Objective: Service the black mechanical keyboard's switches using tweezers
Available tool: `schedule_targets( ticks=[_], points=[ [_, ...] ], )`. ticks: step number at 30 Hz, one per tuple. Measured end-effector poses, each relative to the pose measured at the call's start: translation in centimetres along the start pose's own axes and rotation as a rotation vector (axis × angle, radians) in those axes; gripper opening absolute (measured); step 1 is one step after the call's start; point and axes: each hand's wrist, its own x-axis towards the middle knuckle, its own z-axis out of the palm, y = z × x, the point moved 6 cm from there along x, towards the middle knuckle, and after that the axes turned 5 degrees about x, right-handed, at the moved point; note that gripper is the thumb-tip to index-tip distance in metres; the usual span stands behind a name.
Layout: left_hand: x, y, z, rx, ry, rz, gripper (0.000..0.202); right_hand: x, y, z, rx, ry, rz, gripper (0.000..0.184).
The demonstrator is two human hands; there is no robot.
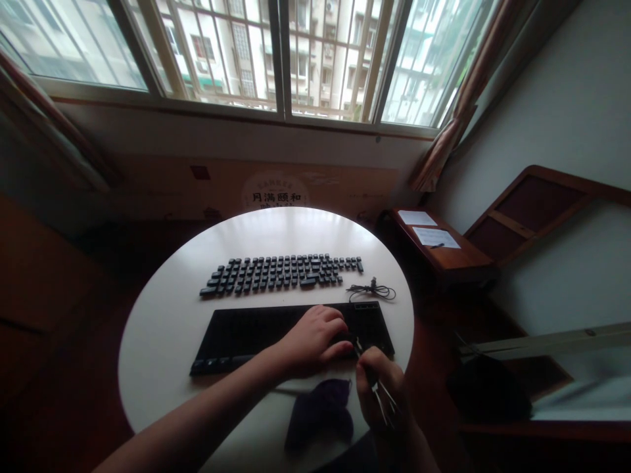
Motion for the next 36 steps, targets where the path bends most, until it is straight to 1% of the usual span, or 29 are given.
schedule_targets(
  ticks=[2,5,7,9,11,12,14,17,19,20,21,23,25,27,30,34,36],
  points=[
    [-1.0,0.9,-0.9,0.004,-0.033,-0.022,0.034,0.0,-1.5,0.4,0.056,0.003,-0.054,0.010],
    [-2.3,1.2,-1.2,-0.036,-0.039,-0.081,0.025,0.2,-3.3,0.7,0.113,0.034,-0.120,0.010],
    [-2.8,0.8,-1.2,-0.109,-0.008,-0.108,0.021,0.4,-4.0,1.0,0.148,-0.019,-0.141,0.011],
    [-3.0,0.2,-1.0,-0.209,0.021,-0.142,0.019,0.6,-4.3,1.4,0.174,-0.105,-0.133,0.011],
    [-3.0,-0.5,-0.9,-0.320,0.044,-0.191,0.020,0.7,-4.3,1.4,0.180,-0.135,-0.121,0.011],
    [-3.0,-0.9,-0.8,-0.377,0.054,-0.215,0.021,0.7,-4.2,1.3,0.173,-0.112,-0.113,0.012],
    [-3.0,-1.6,-1.0,-0.473,0.088,-0.266,0.023,0.7,-3.9,0.6,0.147,-0.019,-0.092,0.017],
    [-3.0,-2.7,-1.5,-0.537,0.141,-0.323,0.025,1.0,-3.5,-0.7,0.014,0.126,-0.069,0.032],
    [-3.1,-3.2,-1.8,-0.542,0.131,-0.324,0.026,1.7,-3.4,-1.4,-0.120,0.155,-0.060,0.039],
    [-3.1,-3.4,-1.8,-0.549,0.106,-0.310,0.027,2.1,-3.4,-1.5,-0.168,0.145,-0.055,0.038],
    [-3.1,-3.5,-1.7,-0.561,0.077,-0.291,0.029,2.6,-3.4,-1.4,-0.187,0.122,-0.052,0.034],
    [-3.2,-3.5,-1.5,-0.603,0.024,-0.243,0.032,3.5,-3.4,-0.8,-0.135,0.041,-0.070,0.024],
    [-3.3,-3.7,-1.3,-0.645,0.002,-0.208,0.033,4.2,-3.5,0.3,-0.053,-0.064,-0.109,0.023],
    [-3.5,-3.9,-1.1,-0.679,-0.006,-0.188,0.035,4.7,-3.6,1.6,-0.018,-0.154,-0.146,0.024],
    [-4.0,-4.4,-0.7,-0.718,-0.019,-0.179,0.038,5.1,-3.4,3.1,-0.005,-0.245,-0.158,0.021],
    [-4.6,-5.3,-0.4,-0.706,-0.009,-0.193,0.036,5.4,-3.0,4.7,0.076,-0.395,-0.119,0.018],
    [-4.8,-5.6,-0.5,-0.664,0.018,-0.200,0.035,5.5,-2.9,5.1,0.091,-0.439,-0.091,0.016]
  ],
)
